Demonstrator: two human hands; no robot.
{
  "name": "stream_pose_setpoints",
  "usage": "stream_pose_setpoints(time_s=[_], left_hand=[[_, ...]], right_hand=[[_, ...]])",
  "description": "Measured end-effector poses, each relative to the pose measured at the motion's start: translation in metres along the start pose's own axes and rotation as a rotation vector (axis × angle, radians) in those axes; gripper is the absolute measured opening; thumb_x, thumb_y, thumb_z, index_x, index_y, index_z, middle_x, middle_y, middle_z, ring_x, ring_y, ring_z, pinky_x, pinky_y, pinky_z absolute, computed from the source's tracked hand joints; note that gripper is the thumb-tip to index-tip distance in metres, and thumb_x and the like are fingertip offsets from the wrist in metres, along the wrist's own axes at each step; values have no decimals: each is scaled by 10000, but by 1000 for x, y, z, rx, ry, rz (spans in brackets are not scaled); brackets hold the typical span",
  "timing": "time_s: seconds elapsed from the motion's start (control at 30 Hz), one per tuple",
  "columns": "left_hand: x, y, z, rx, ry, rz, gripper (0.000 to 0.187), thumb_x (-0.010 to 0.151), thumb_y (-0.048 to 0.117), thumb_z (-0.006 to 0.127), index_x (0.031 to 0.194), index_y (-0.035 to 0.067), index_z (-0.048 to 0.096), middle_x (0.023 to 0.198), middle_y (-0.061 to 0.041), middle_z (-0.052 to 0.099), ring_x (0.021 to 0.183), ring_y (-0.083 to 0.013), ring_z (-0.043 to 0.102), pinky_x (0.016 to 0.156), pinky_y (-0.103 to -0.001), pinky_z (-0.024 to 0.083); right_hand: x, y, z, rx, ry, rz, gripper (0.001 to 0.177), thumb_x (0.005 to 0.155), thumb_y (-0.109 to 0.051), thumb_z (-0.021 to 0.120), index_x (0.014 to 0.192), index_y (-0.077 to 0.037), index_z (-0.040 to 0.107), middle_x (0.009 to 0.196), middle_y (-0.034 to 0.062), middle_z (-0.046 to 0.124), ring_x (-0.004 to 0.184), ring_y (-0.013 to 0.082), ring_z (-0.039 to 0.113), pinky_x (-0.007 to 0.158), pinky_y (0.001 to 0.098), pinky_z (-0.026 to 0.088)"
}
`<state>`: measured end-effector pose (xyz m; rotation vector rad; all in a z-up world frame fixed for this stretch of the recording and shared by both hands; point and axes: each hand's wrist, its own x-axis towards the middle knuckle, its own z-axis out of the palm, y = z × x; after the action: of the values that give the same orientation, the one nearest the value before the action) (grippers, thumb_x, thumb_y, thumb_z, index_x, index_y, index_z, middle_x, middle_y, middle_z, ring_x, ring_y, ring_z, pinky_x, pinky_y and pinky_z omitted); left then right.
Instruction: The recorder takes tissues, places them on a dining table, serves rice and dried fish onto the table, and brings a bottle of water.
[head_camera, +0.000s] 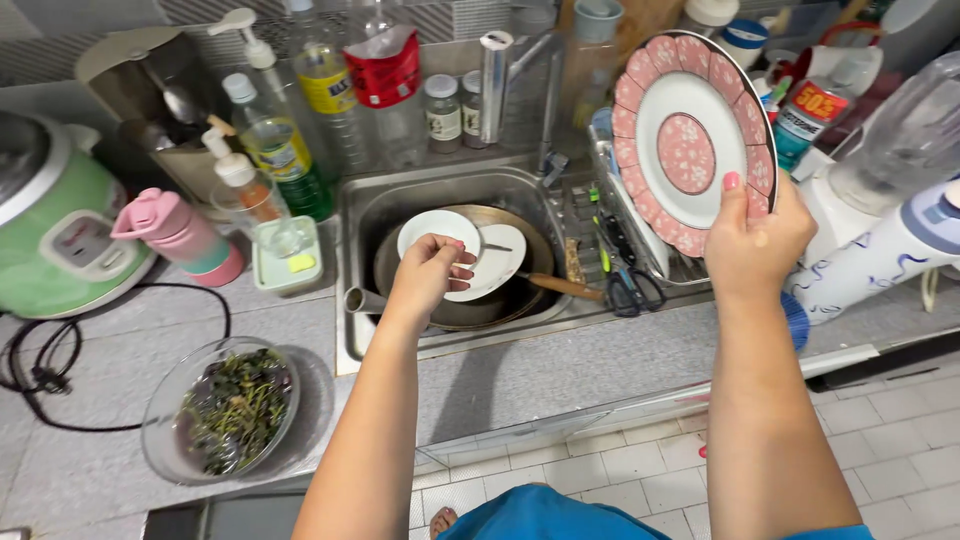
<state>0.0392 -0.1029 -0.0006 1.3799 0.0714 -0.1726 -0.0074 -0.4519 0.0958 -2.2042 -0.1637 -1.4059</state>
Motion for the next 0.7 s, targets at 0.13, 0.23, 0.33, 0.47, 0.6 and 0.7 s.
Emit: stream_pose_setpoints(time_s=[0.13, 0.23, 0.33, 0.47, 0.6, 0.7], left_hand=[[19, -12, 41, 45, -40, -27, 181, 971, 166, 558, 1052, 16, 618, 974, -125, 741, 784, -177, 691, 683, -324, 598], [39, -28, 73, 58, -94, -33, 178, 970, 161, 561, 1059, 16, 613, 967, -113, 733, 778, -171, 685, 676, -318, 594], [56, -33, 106, 76, -154, -12, 174, 966, 153, 576, 1066, 14, 610, 962, -96, 720, 773, -155, 671, 666, -308, 586], [79, -32, 152, 107, -235, 60, 187, 961, 149, 603, 1077, 3, 612, 947, -90, 705, 755, -144, 651, 637, -298, 554], [83, -23, 184, 115, -261, 90, 220, 948, 147, 610, 1101, -11, 620, 947, -83, 709, 749, -147, 669, 641, -295, 553], [83, -23, 199, 179, -253, 126, 282, 942, 161, 628, 1151, -27, 628, 937, -78, 711, 751, -145, 680, 651, -294, 559]], right_hand=[[4, 9, -13, 13, -23, 12, 213, 999, 22, 652, 1206, 68, 678, 1057, 247, 714, 950, 401, 711, 855, 453, 547], [-13, 38, -9, -78, -48, 11, 208, 987, 3, 682, 1186, 63, 688, 994, 260, 698, 888, 420, 691, 793, 455, 541], [-22, 55, -4, -73, -115, 149, 169, 1006, -32, 696, 1160, 37, 711, 908, 234, 697, 812, 393, 704, 736, 439, 537], [-28, 64, 0, -46, -139, 144, 205, 987, -23, 672, 1181, 32, 708, 924, 235, 693, 822, 392, 704, 734, 432, 540], [-36, 71, 9, -18, -135, 152, 238, 991, -35, 661, 1217, 35, 685, 969, 235, 695, 844, 374, 712, 758, 432, 553], [-38, 70, 17, -62, -177, 138, 230, 990, -25, 641, 1212, 18, 687, 1022, 241, 698, 918, 409, 693, 805, 462, 544]])
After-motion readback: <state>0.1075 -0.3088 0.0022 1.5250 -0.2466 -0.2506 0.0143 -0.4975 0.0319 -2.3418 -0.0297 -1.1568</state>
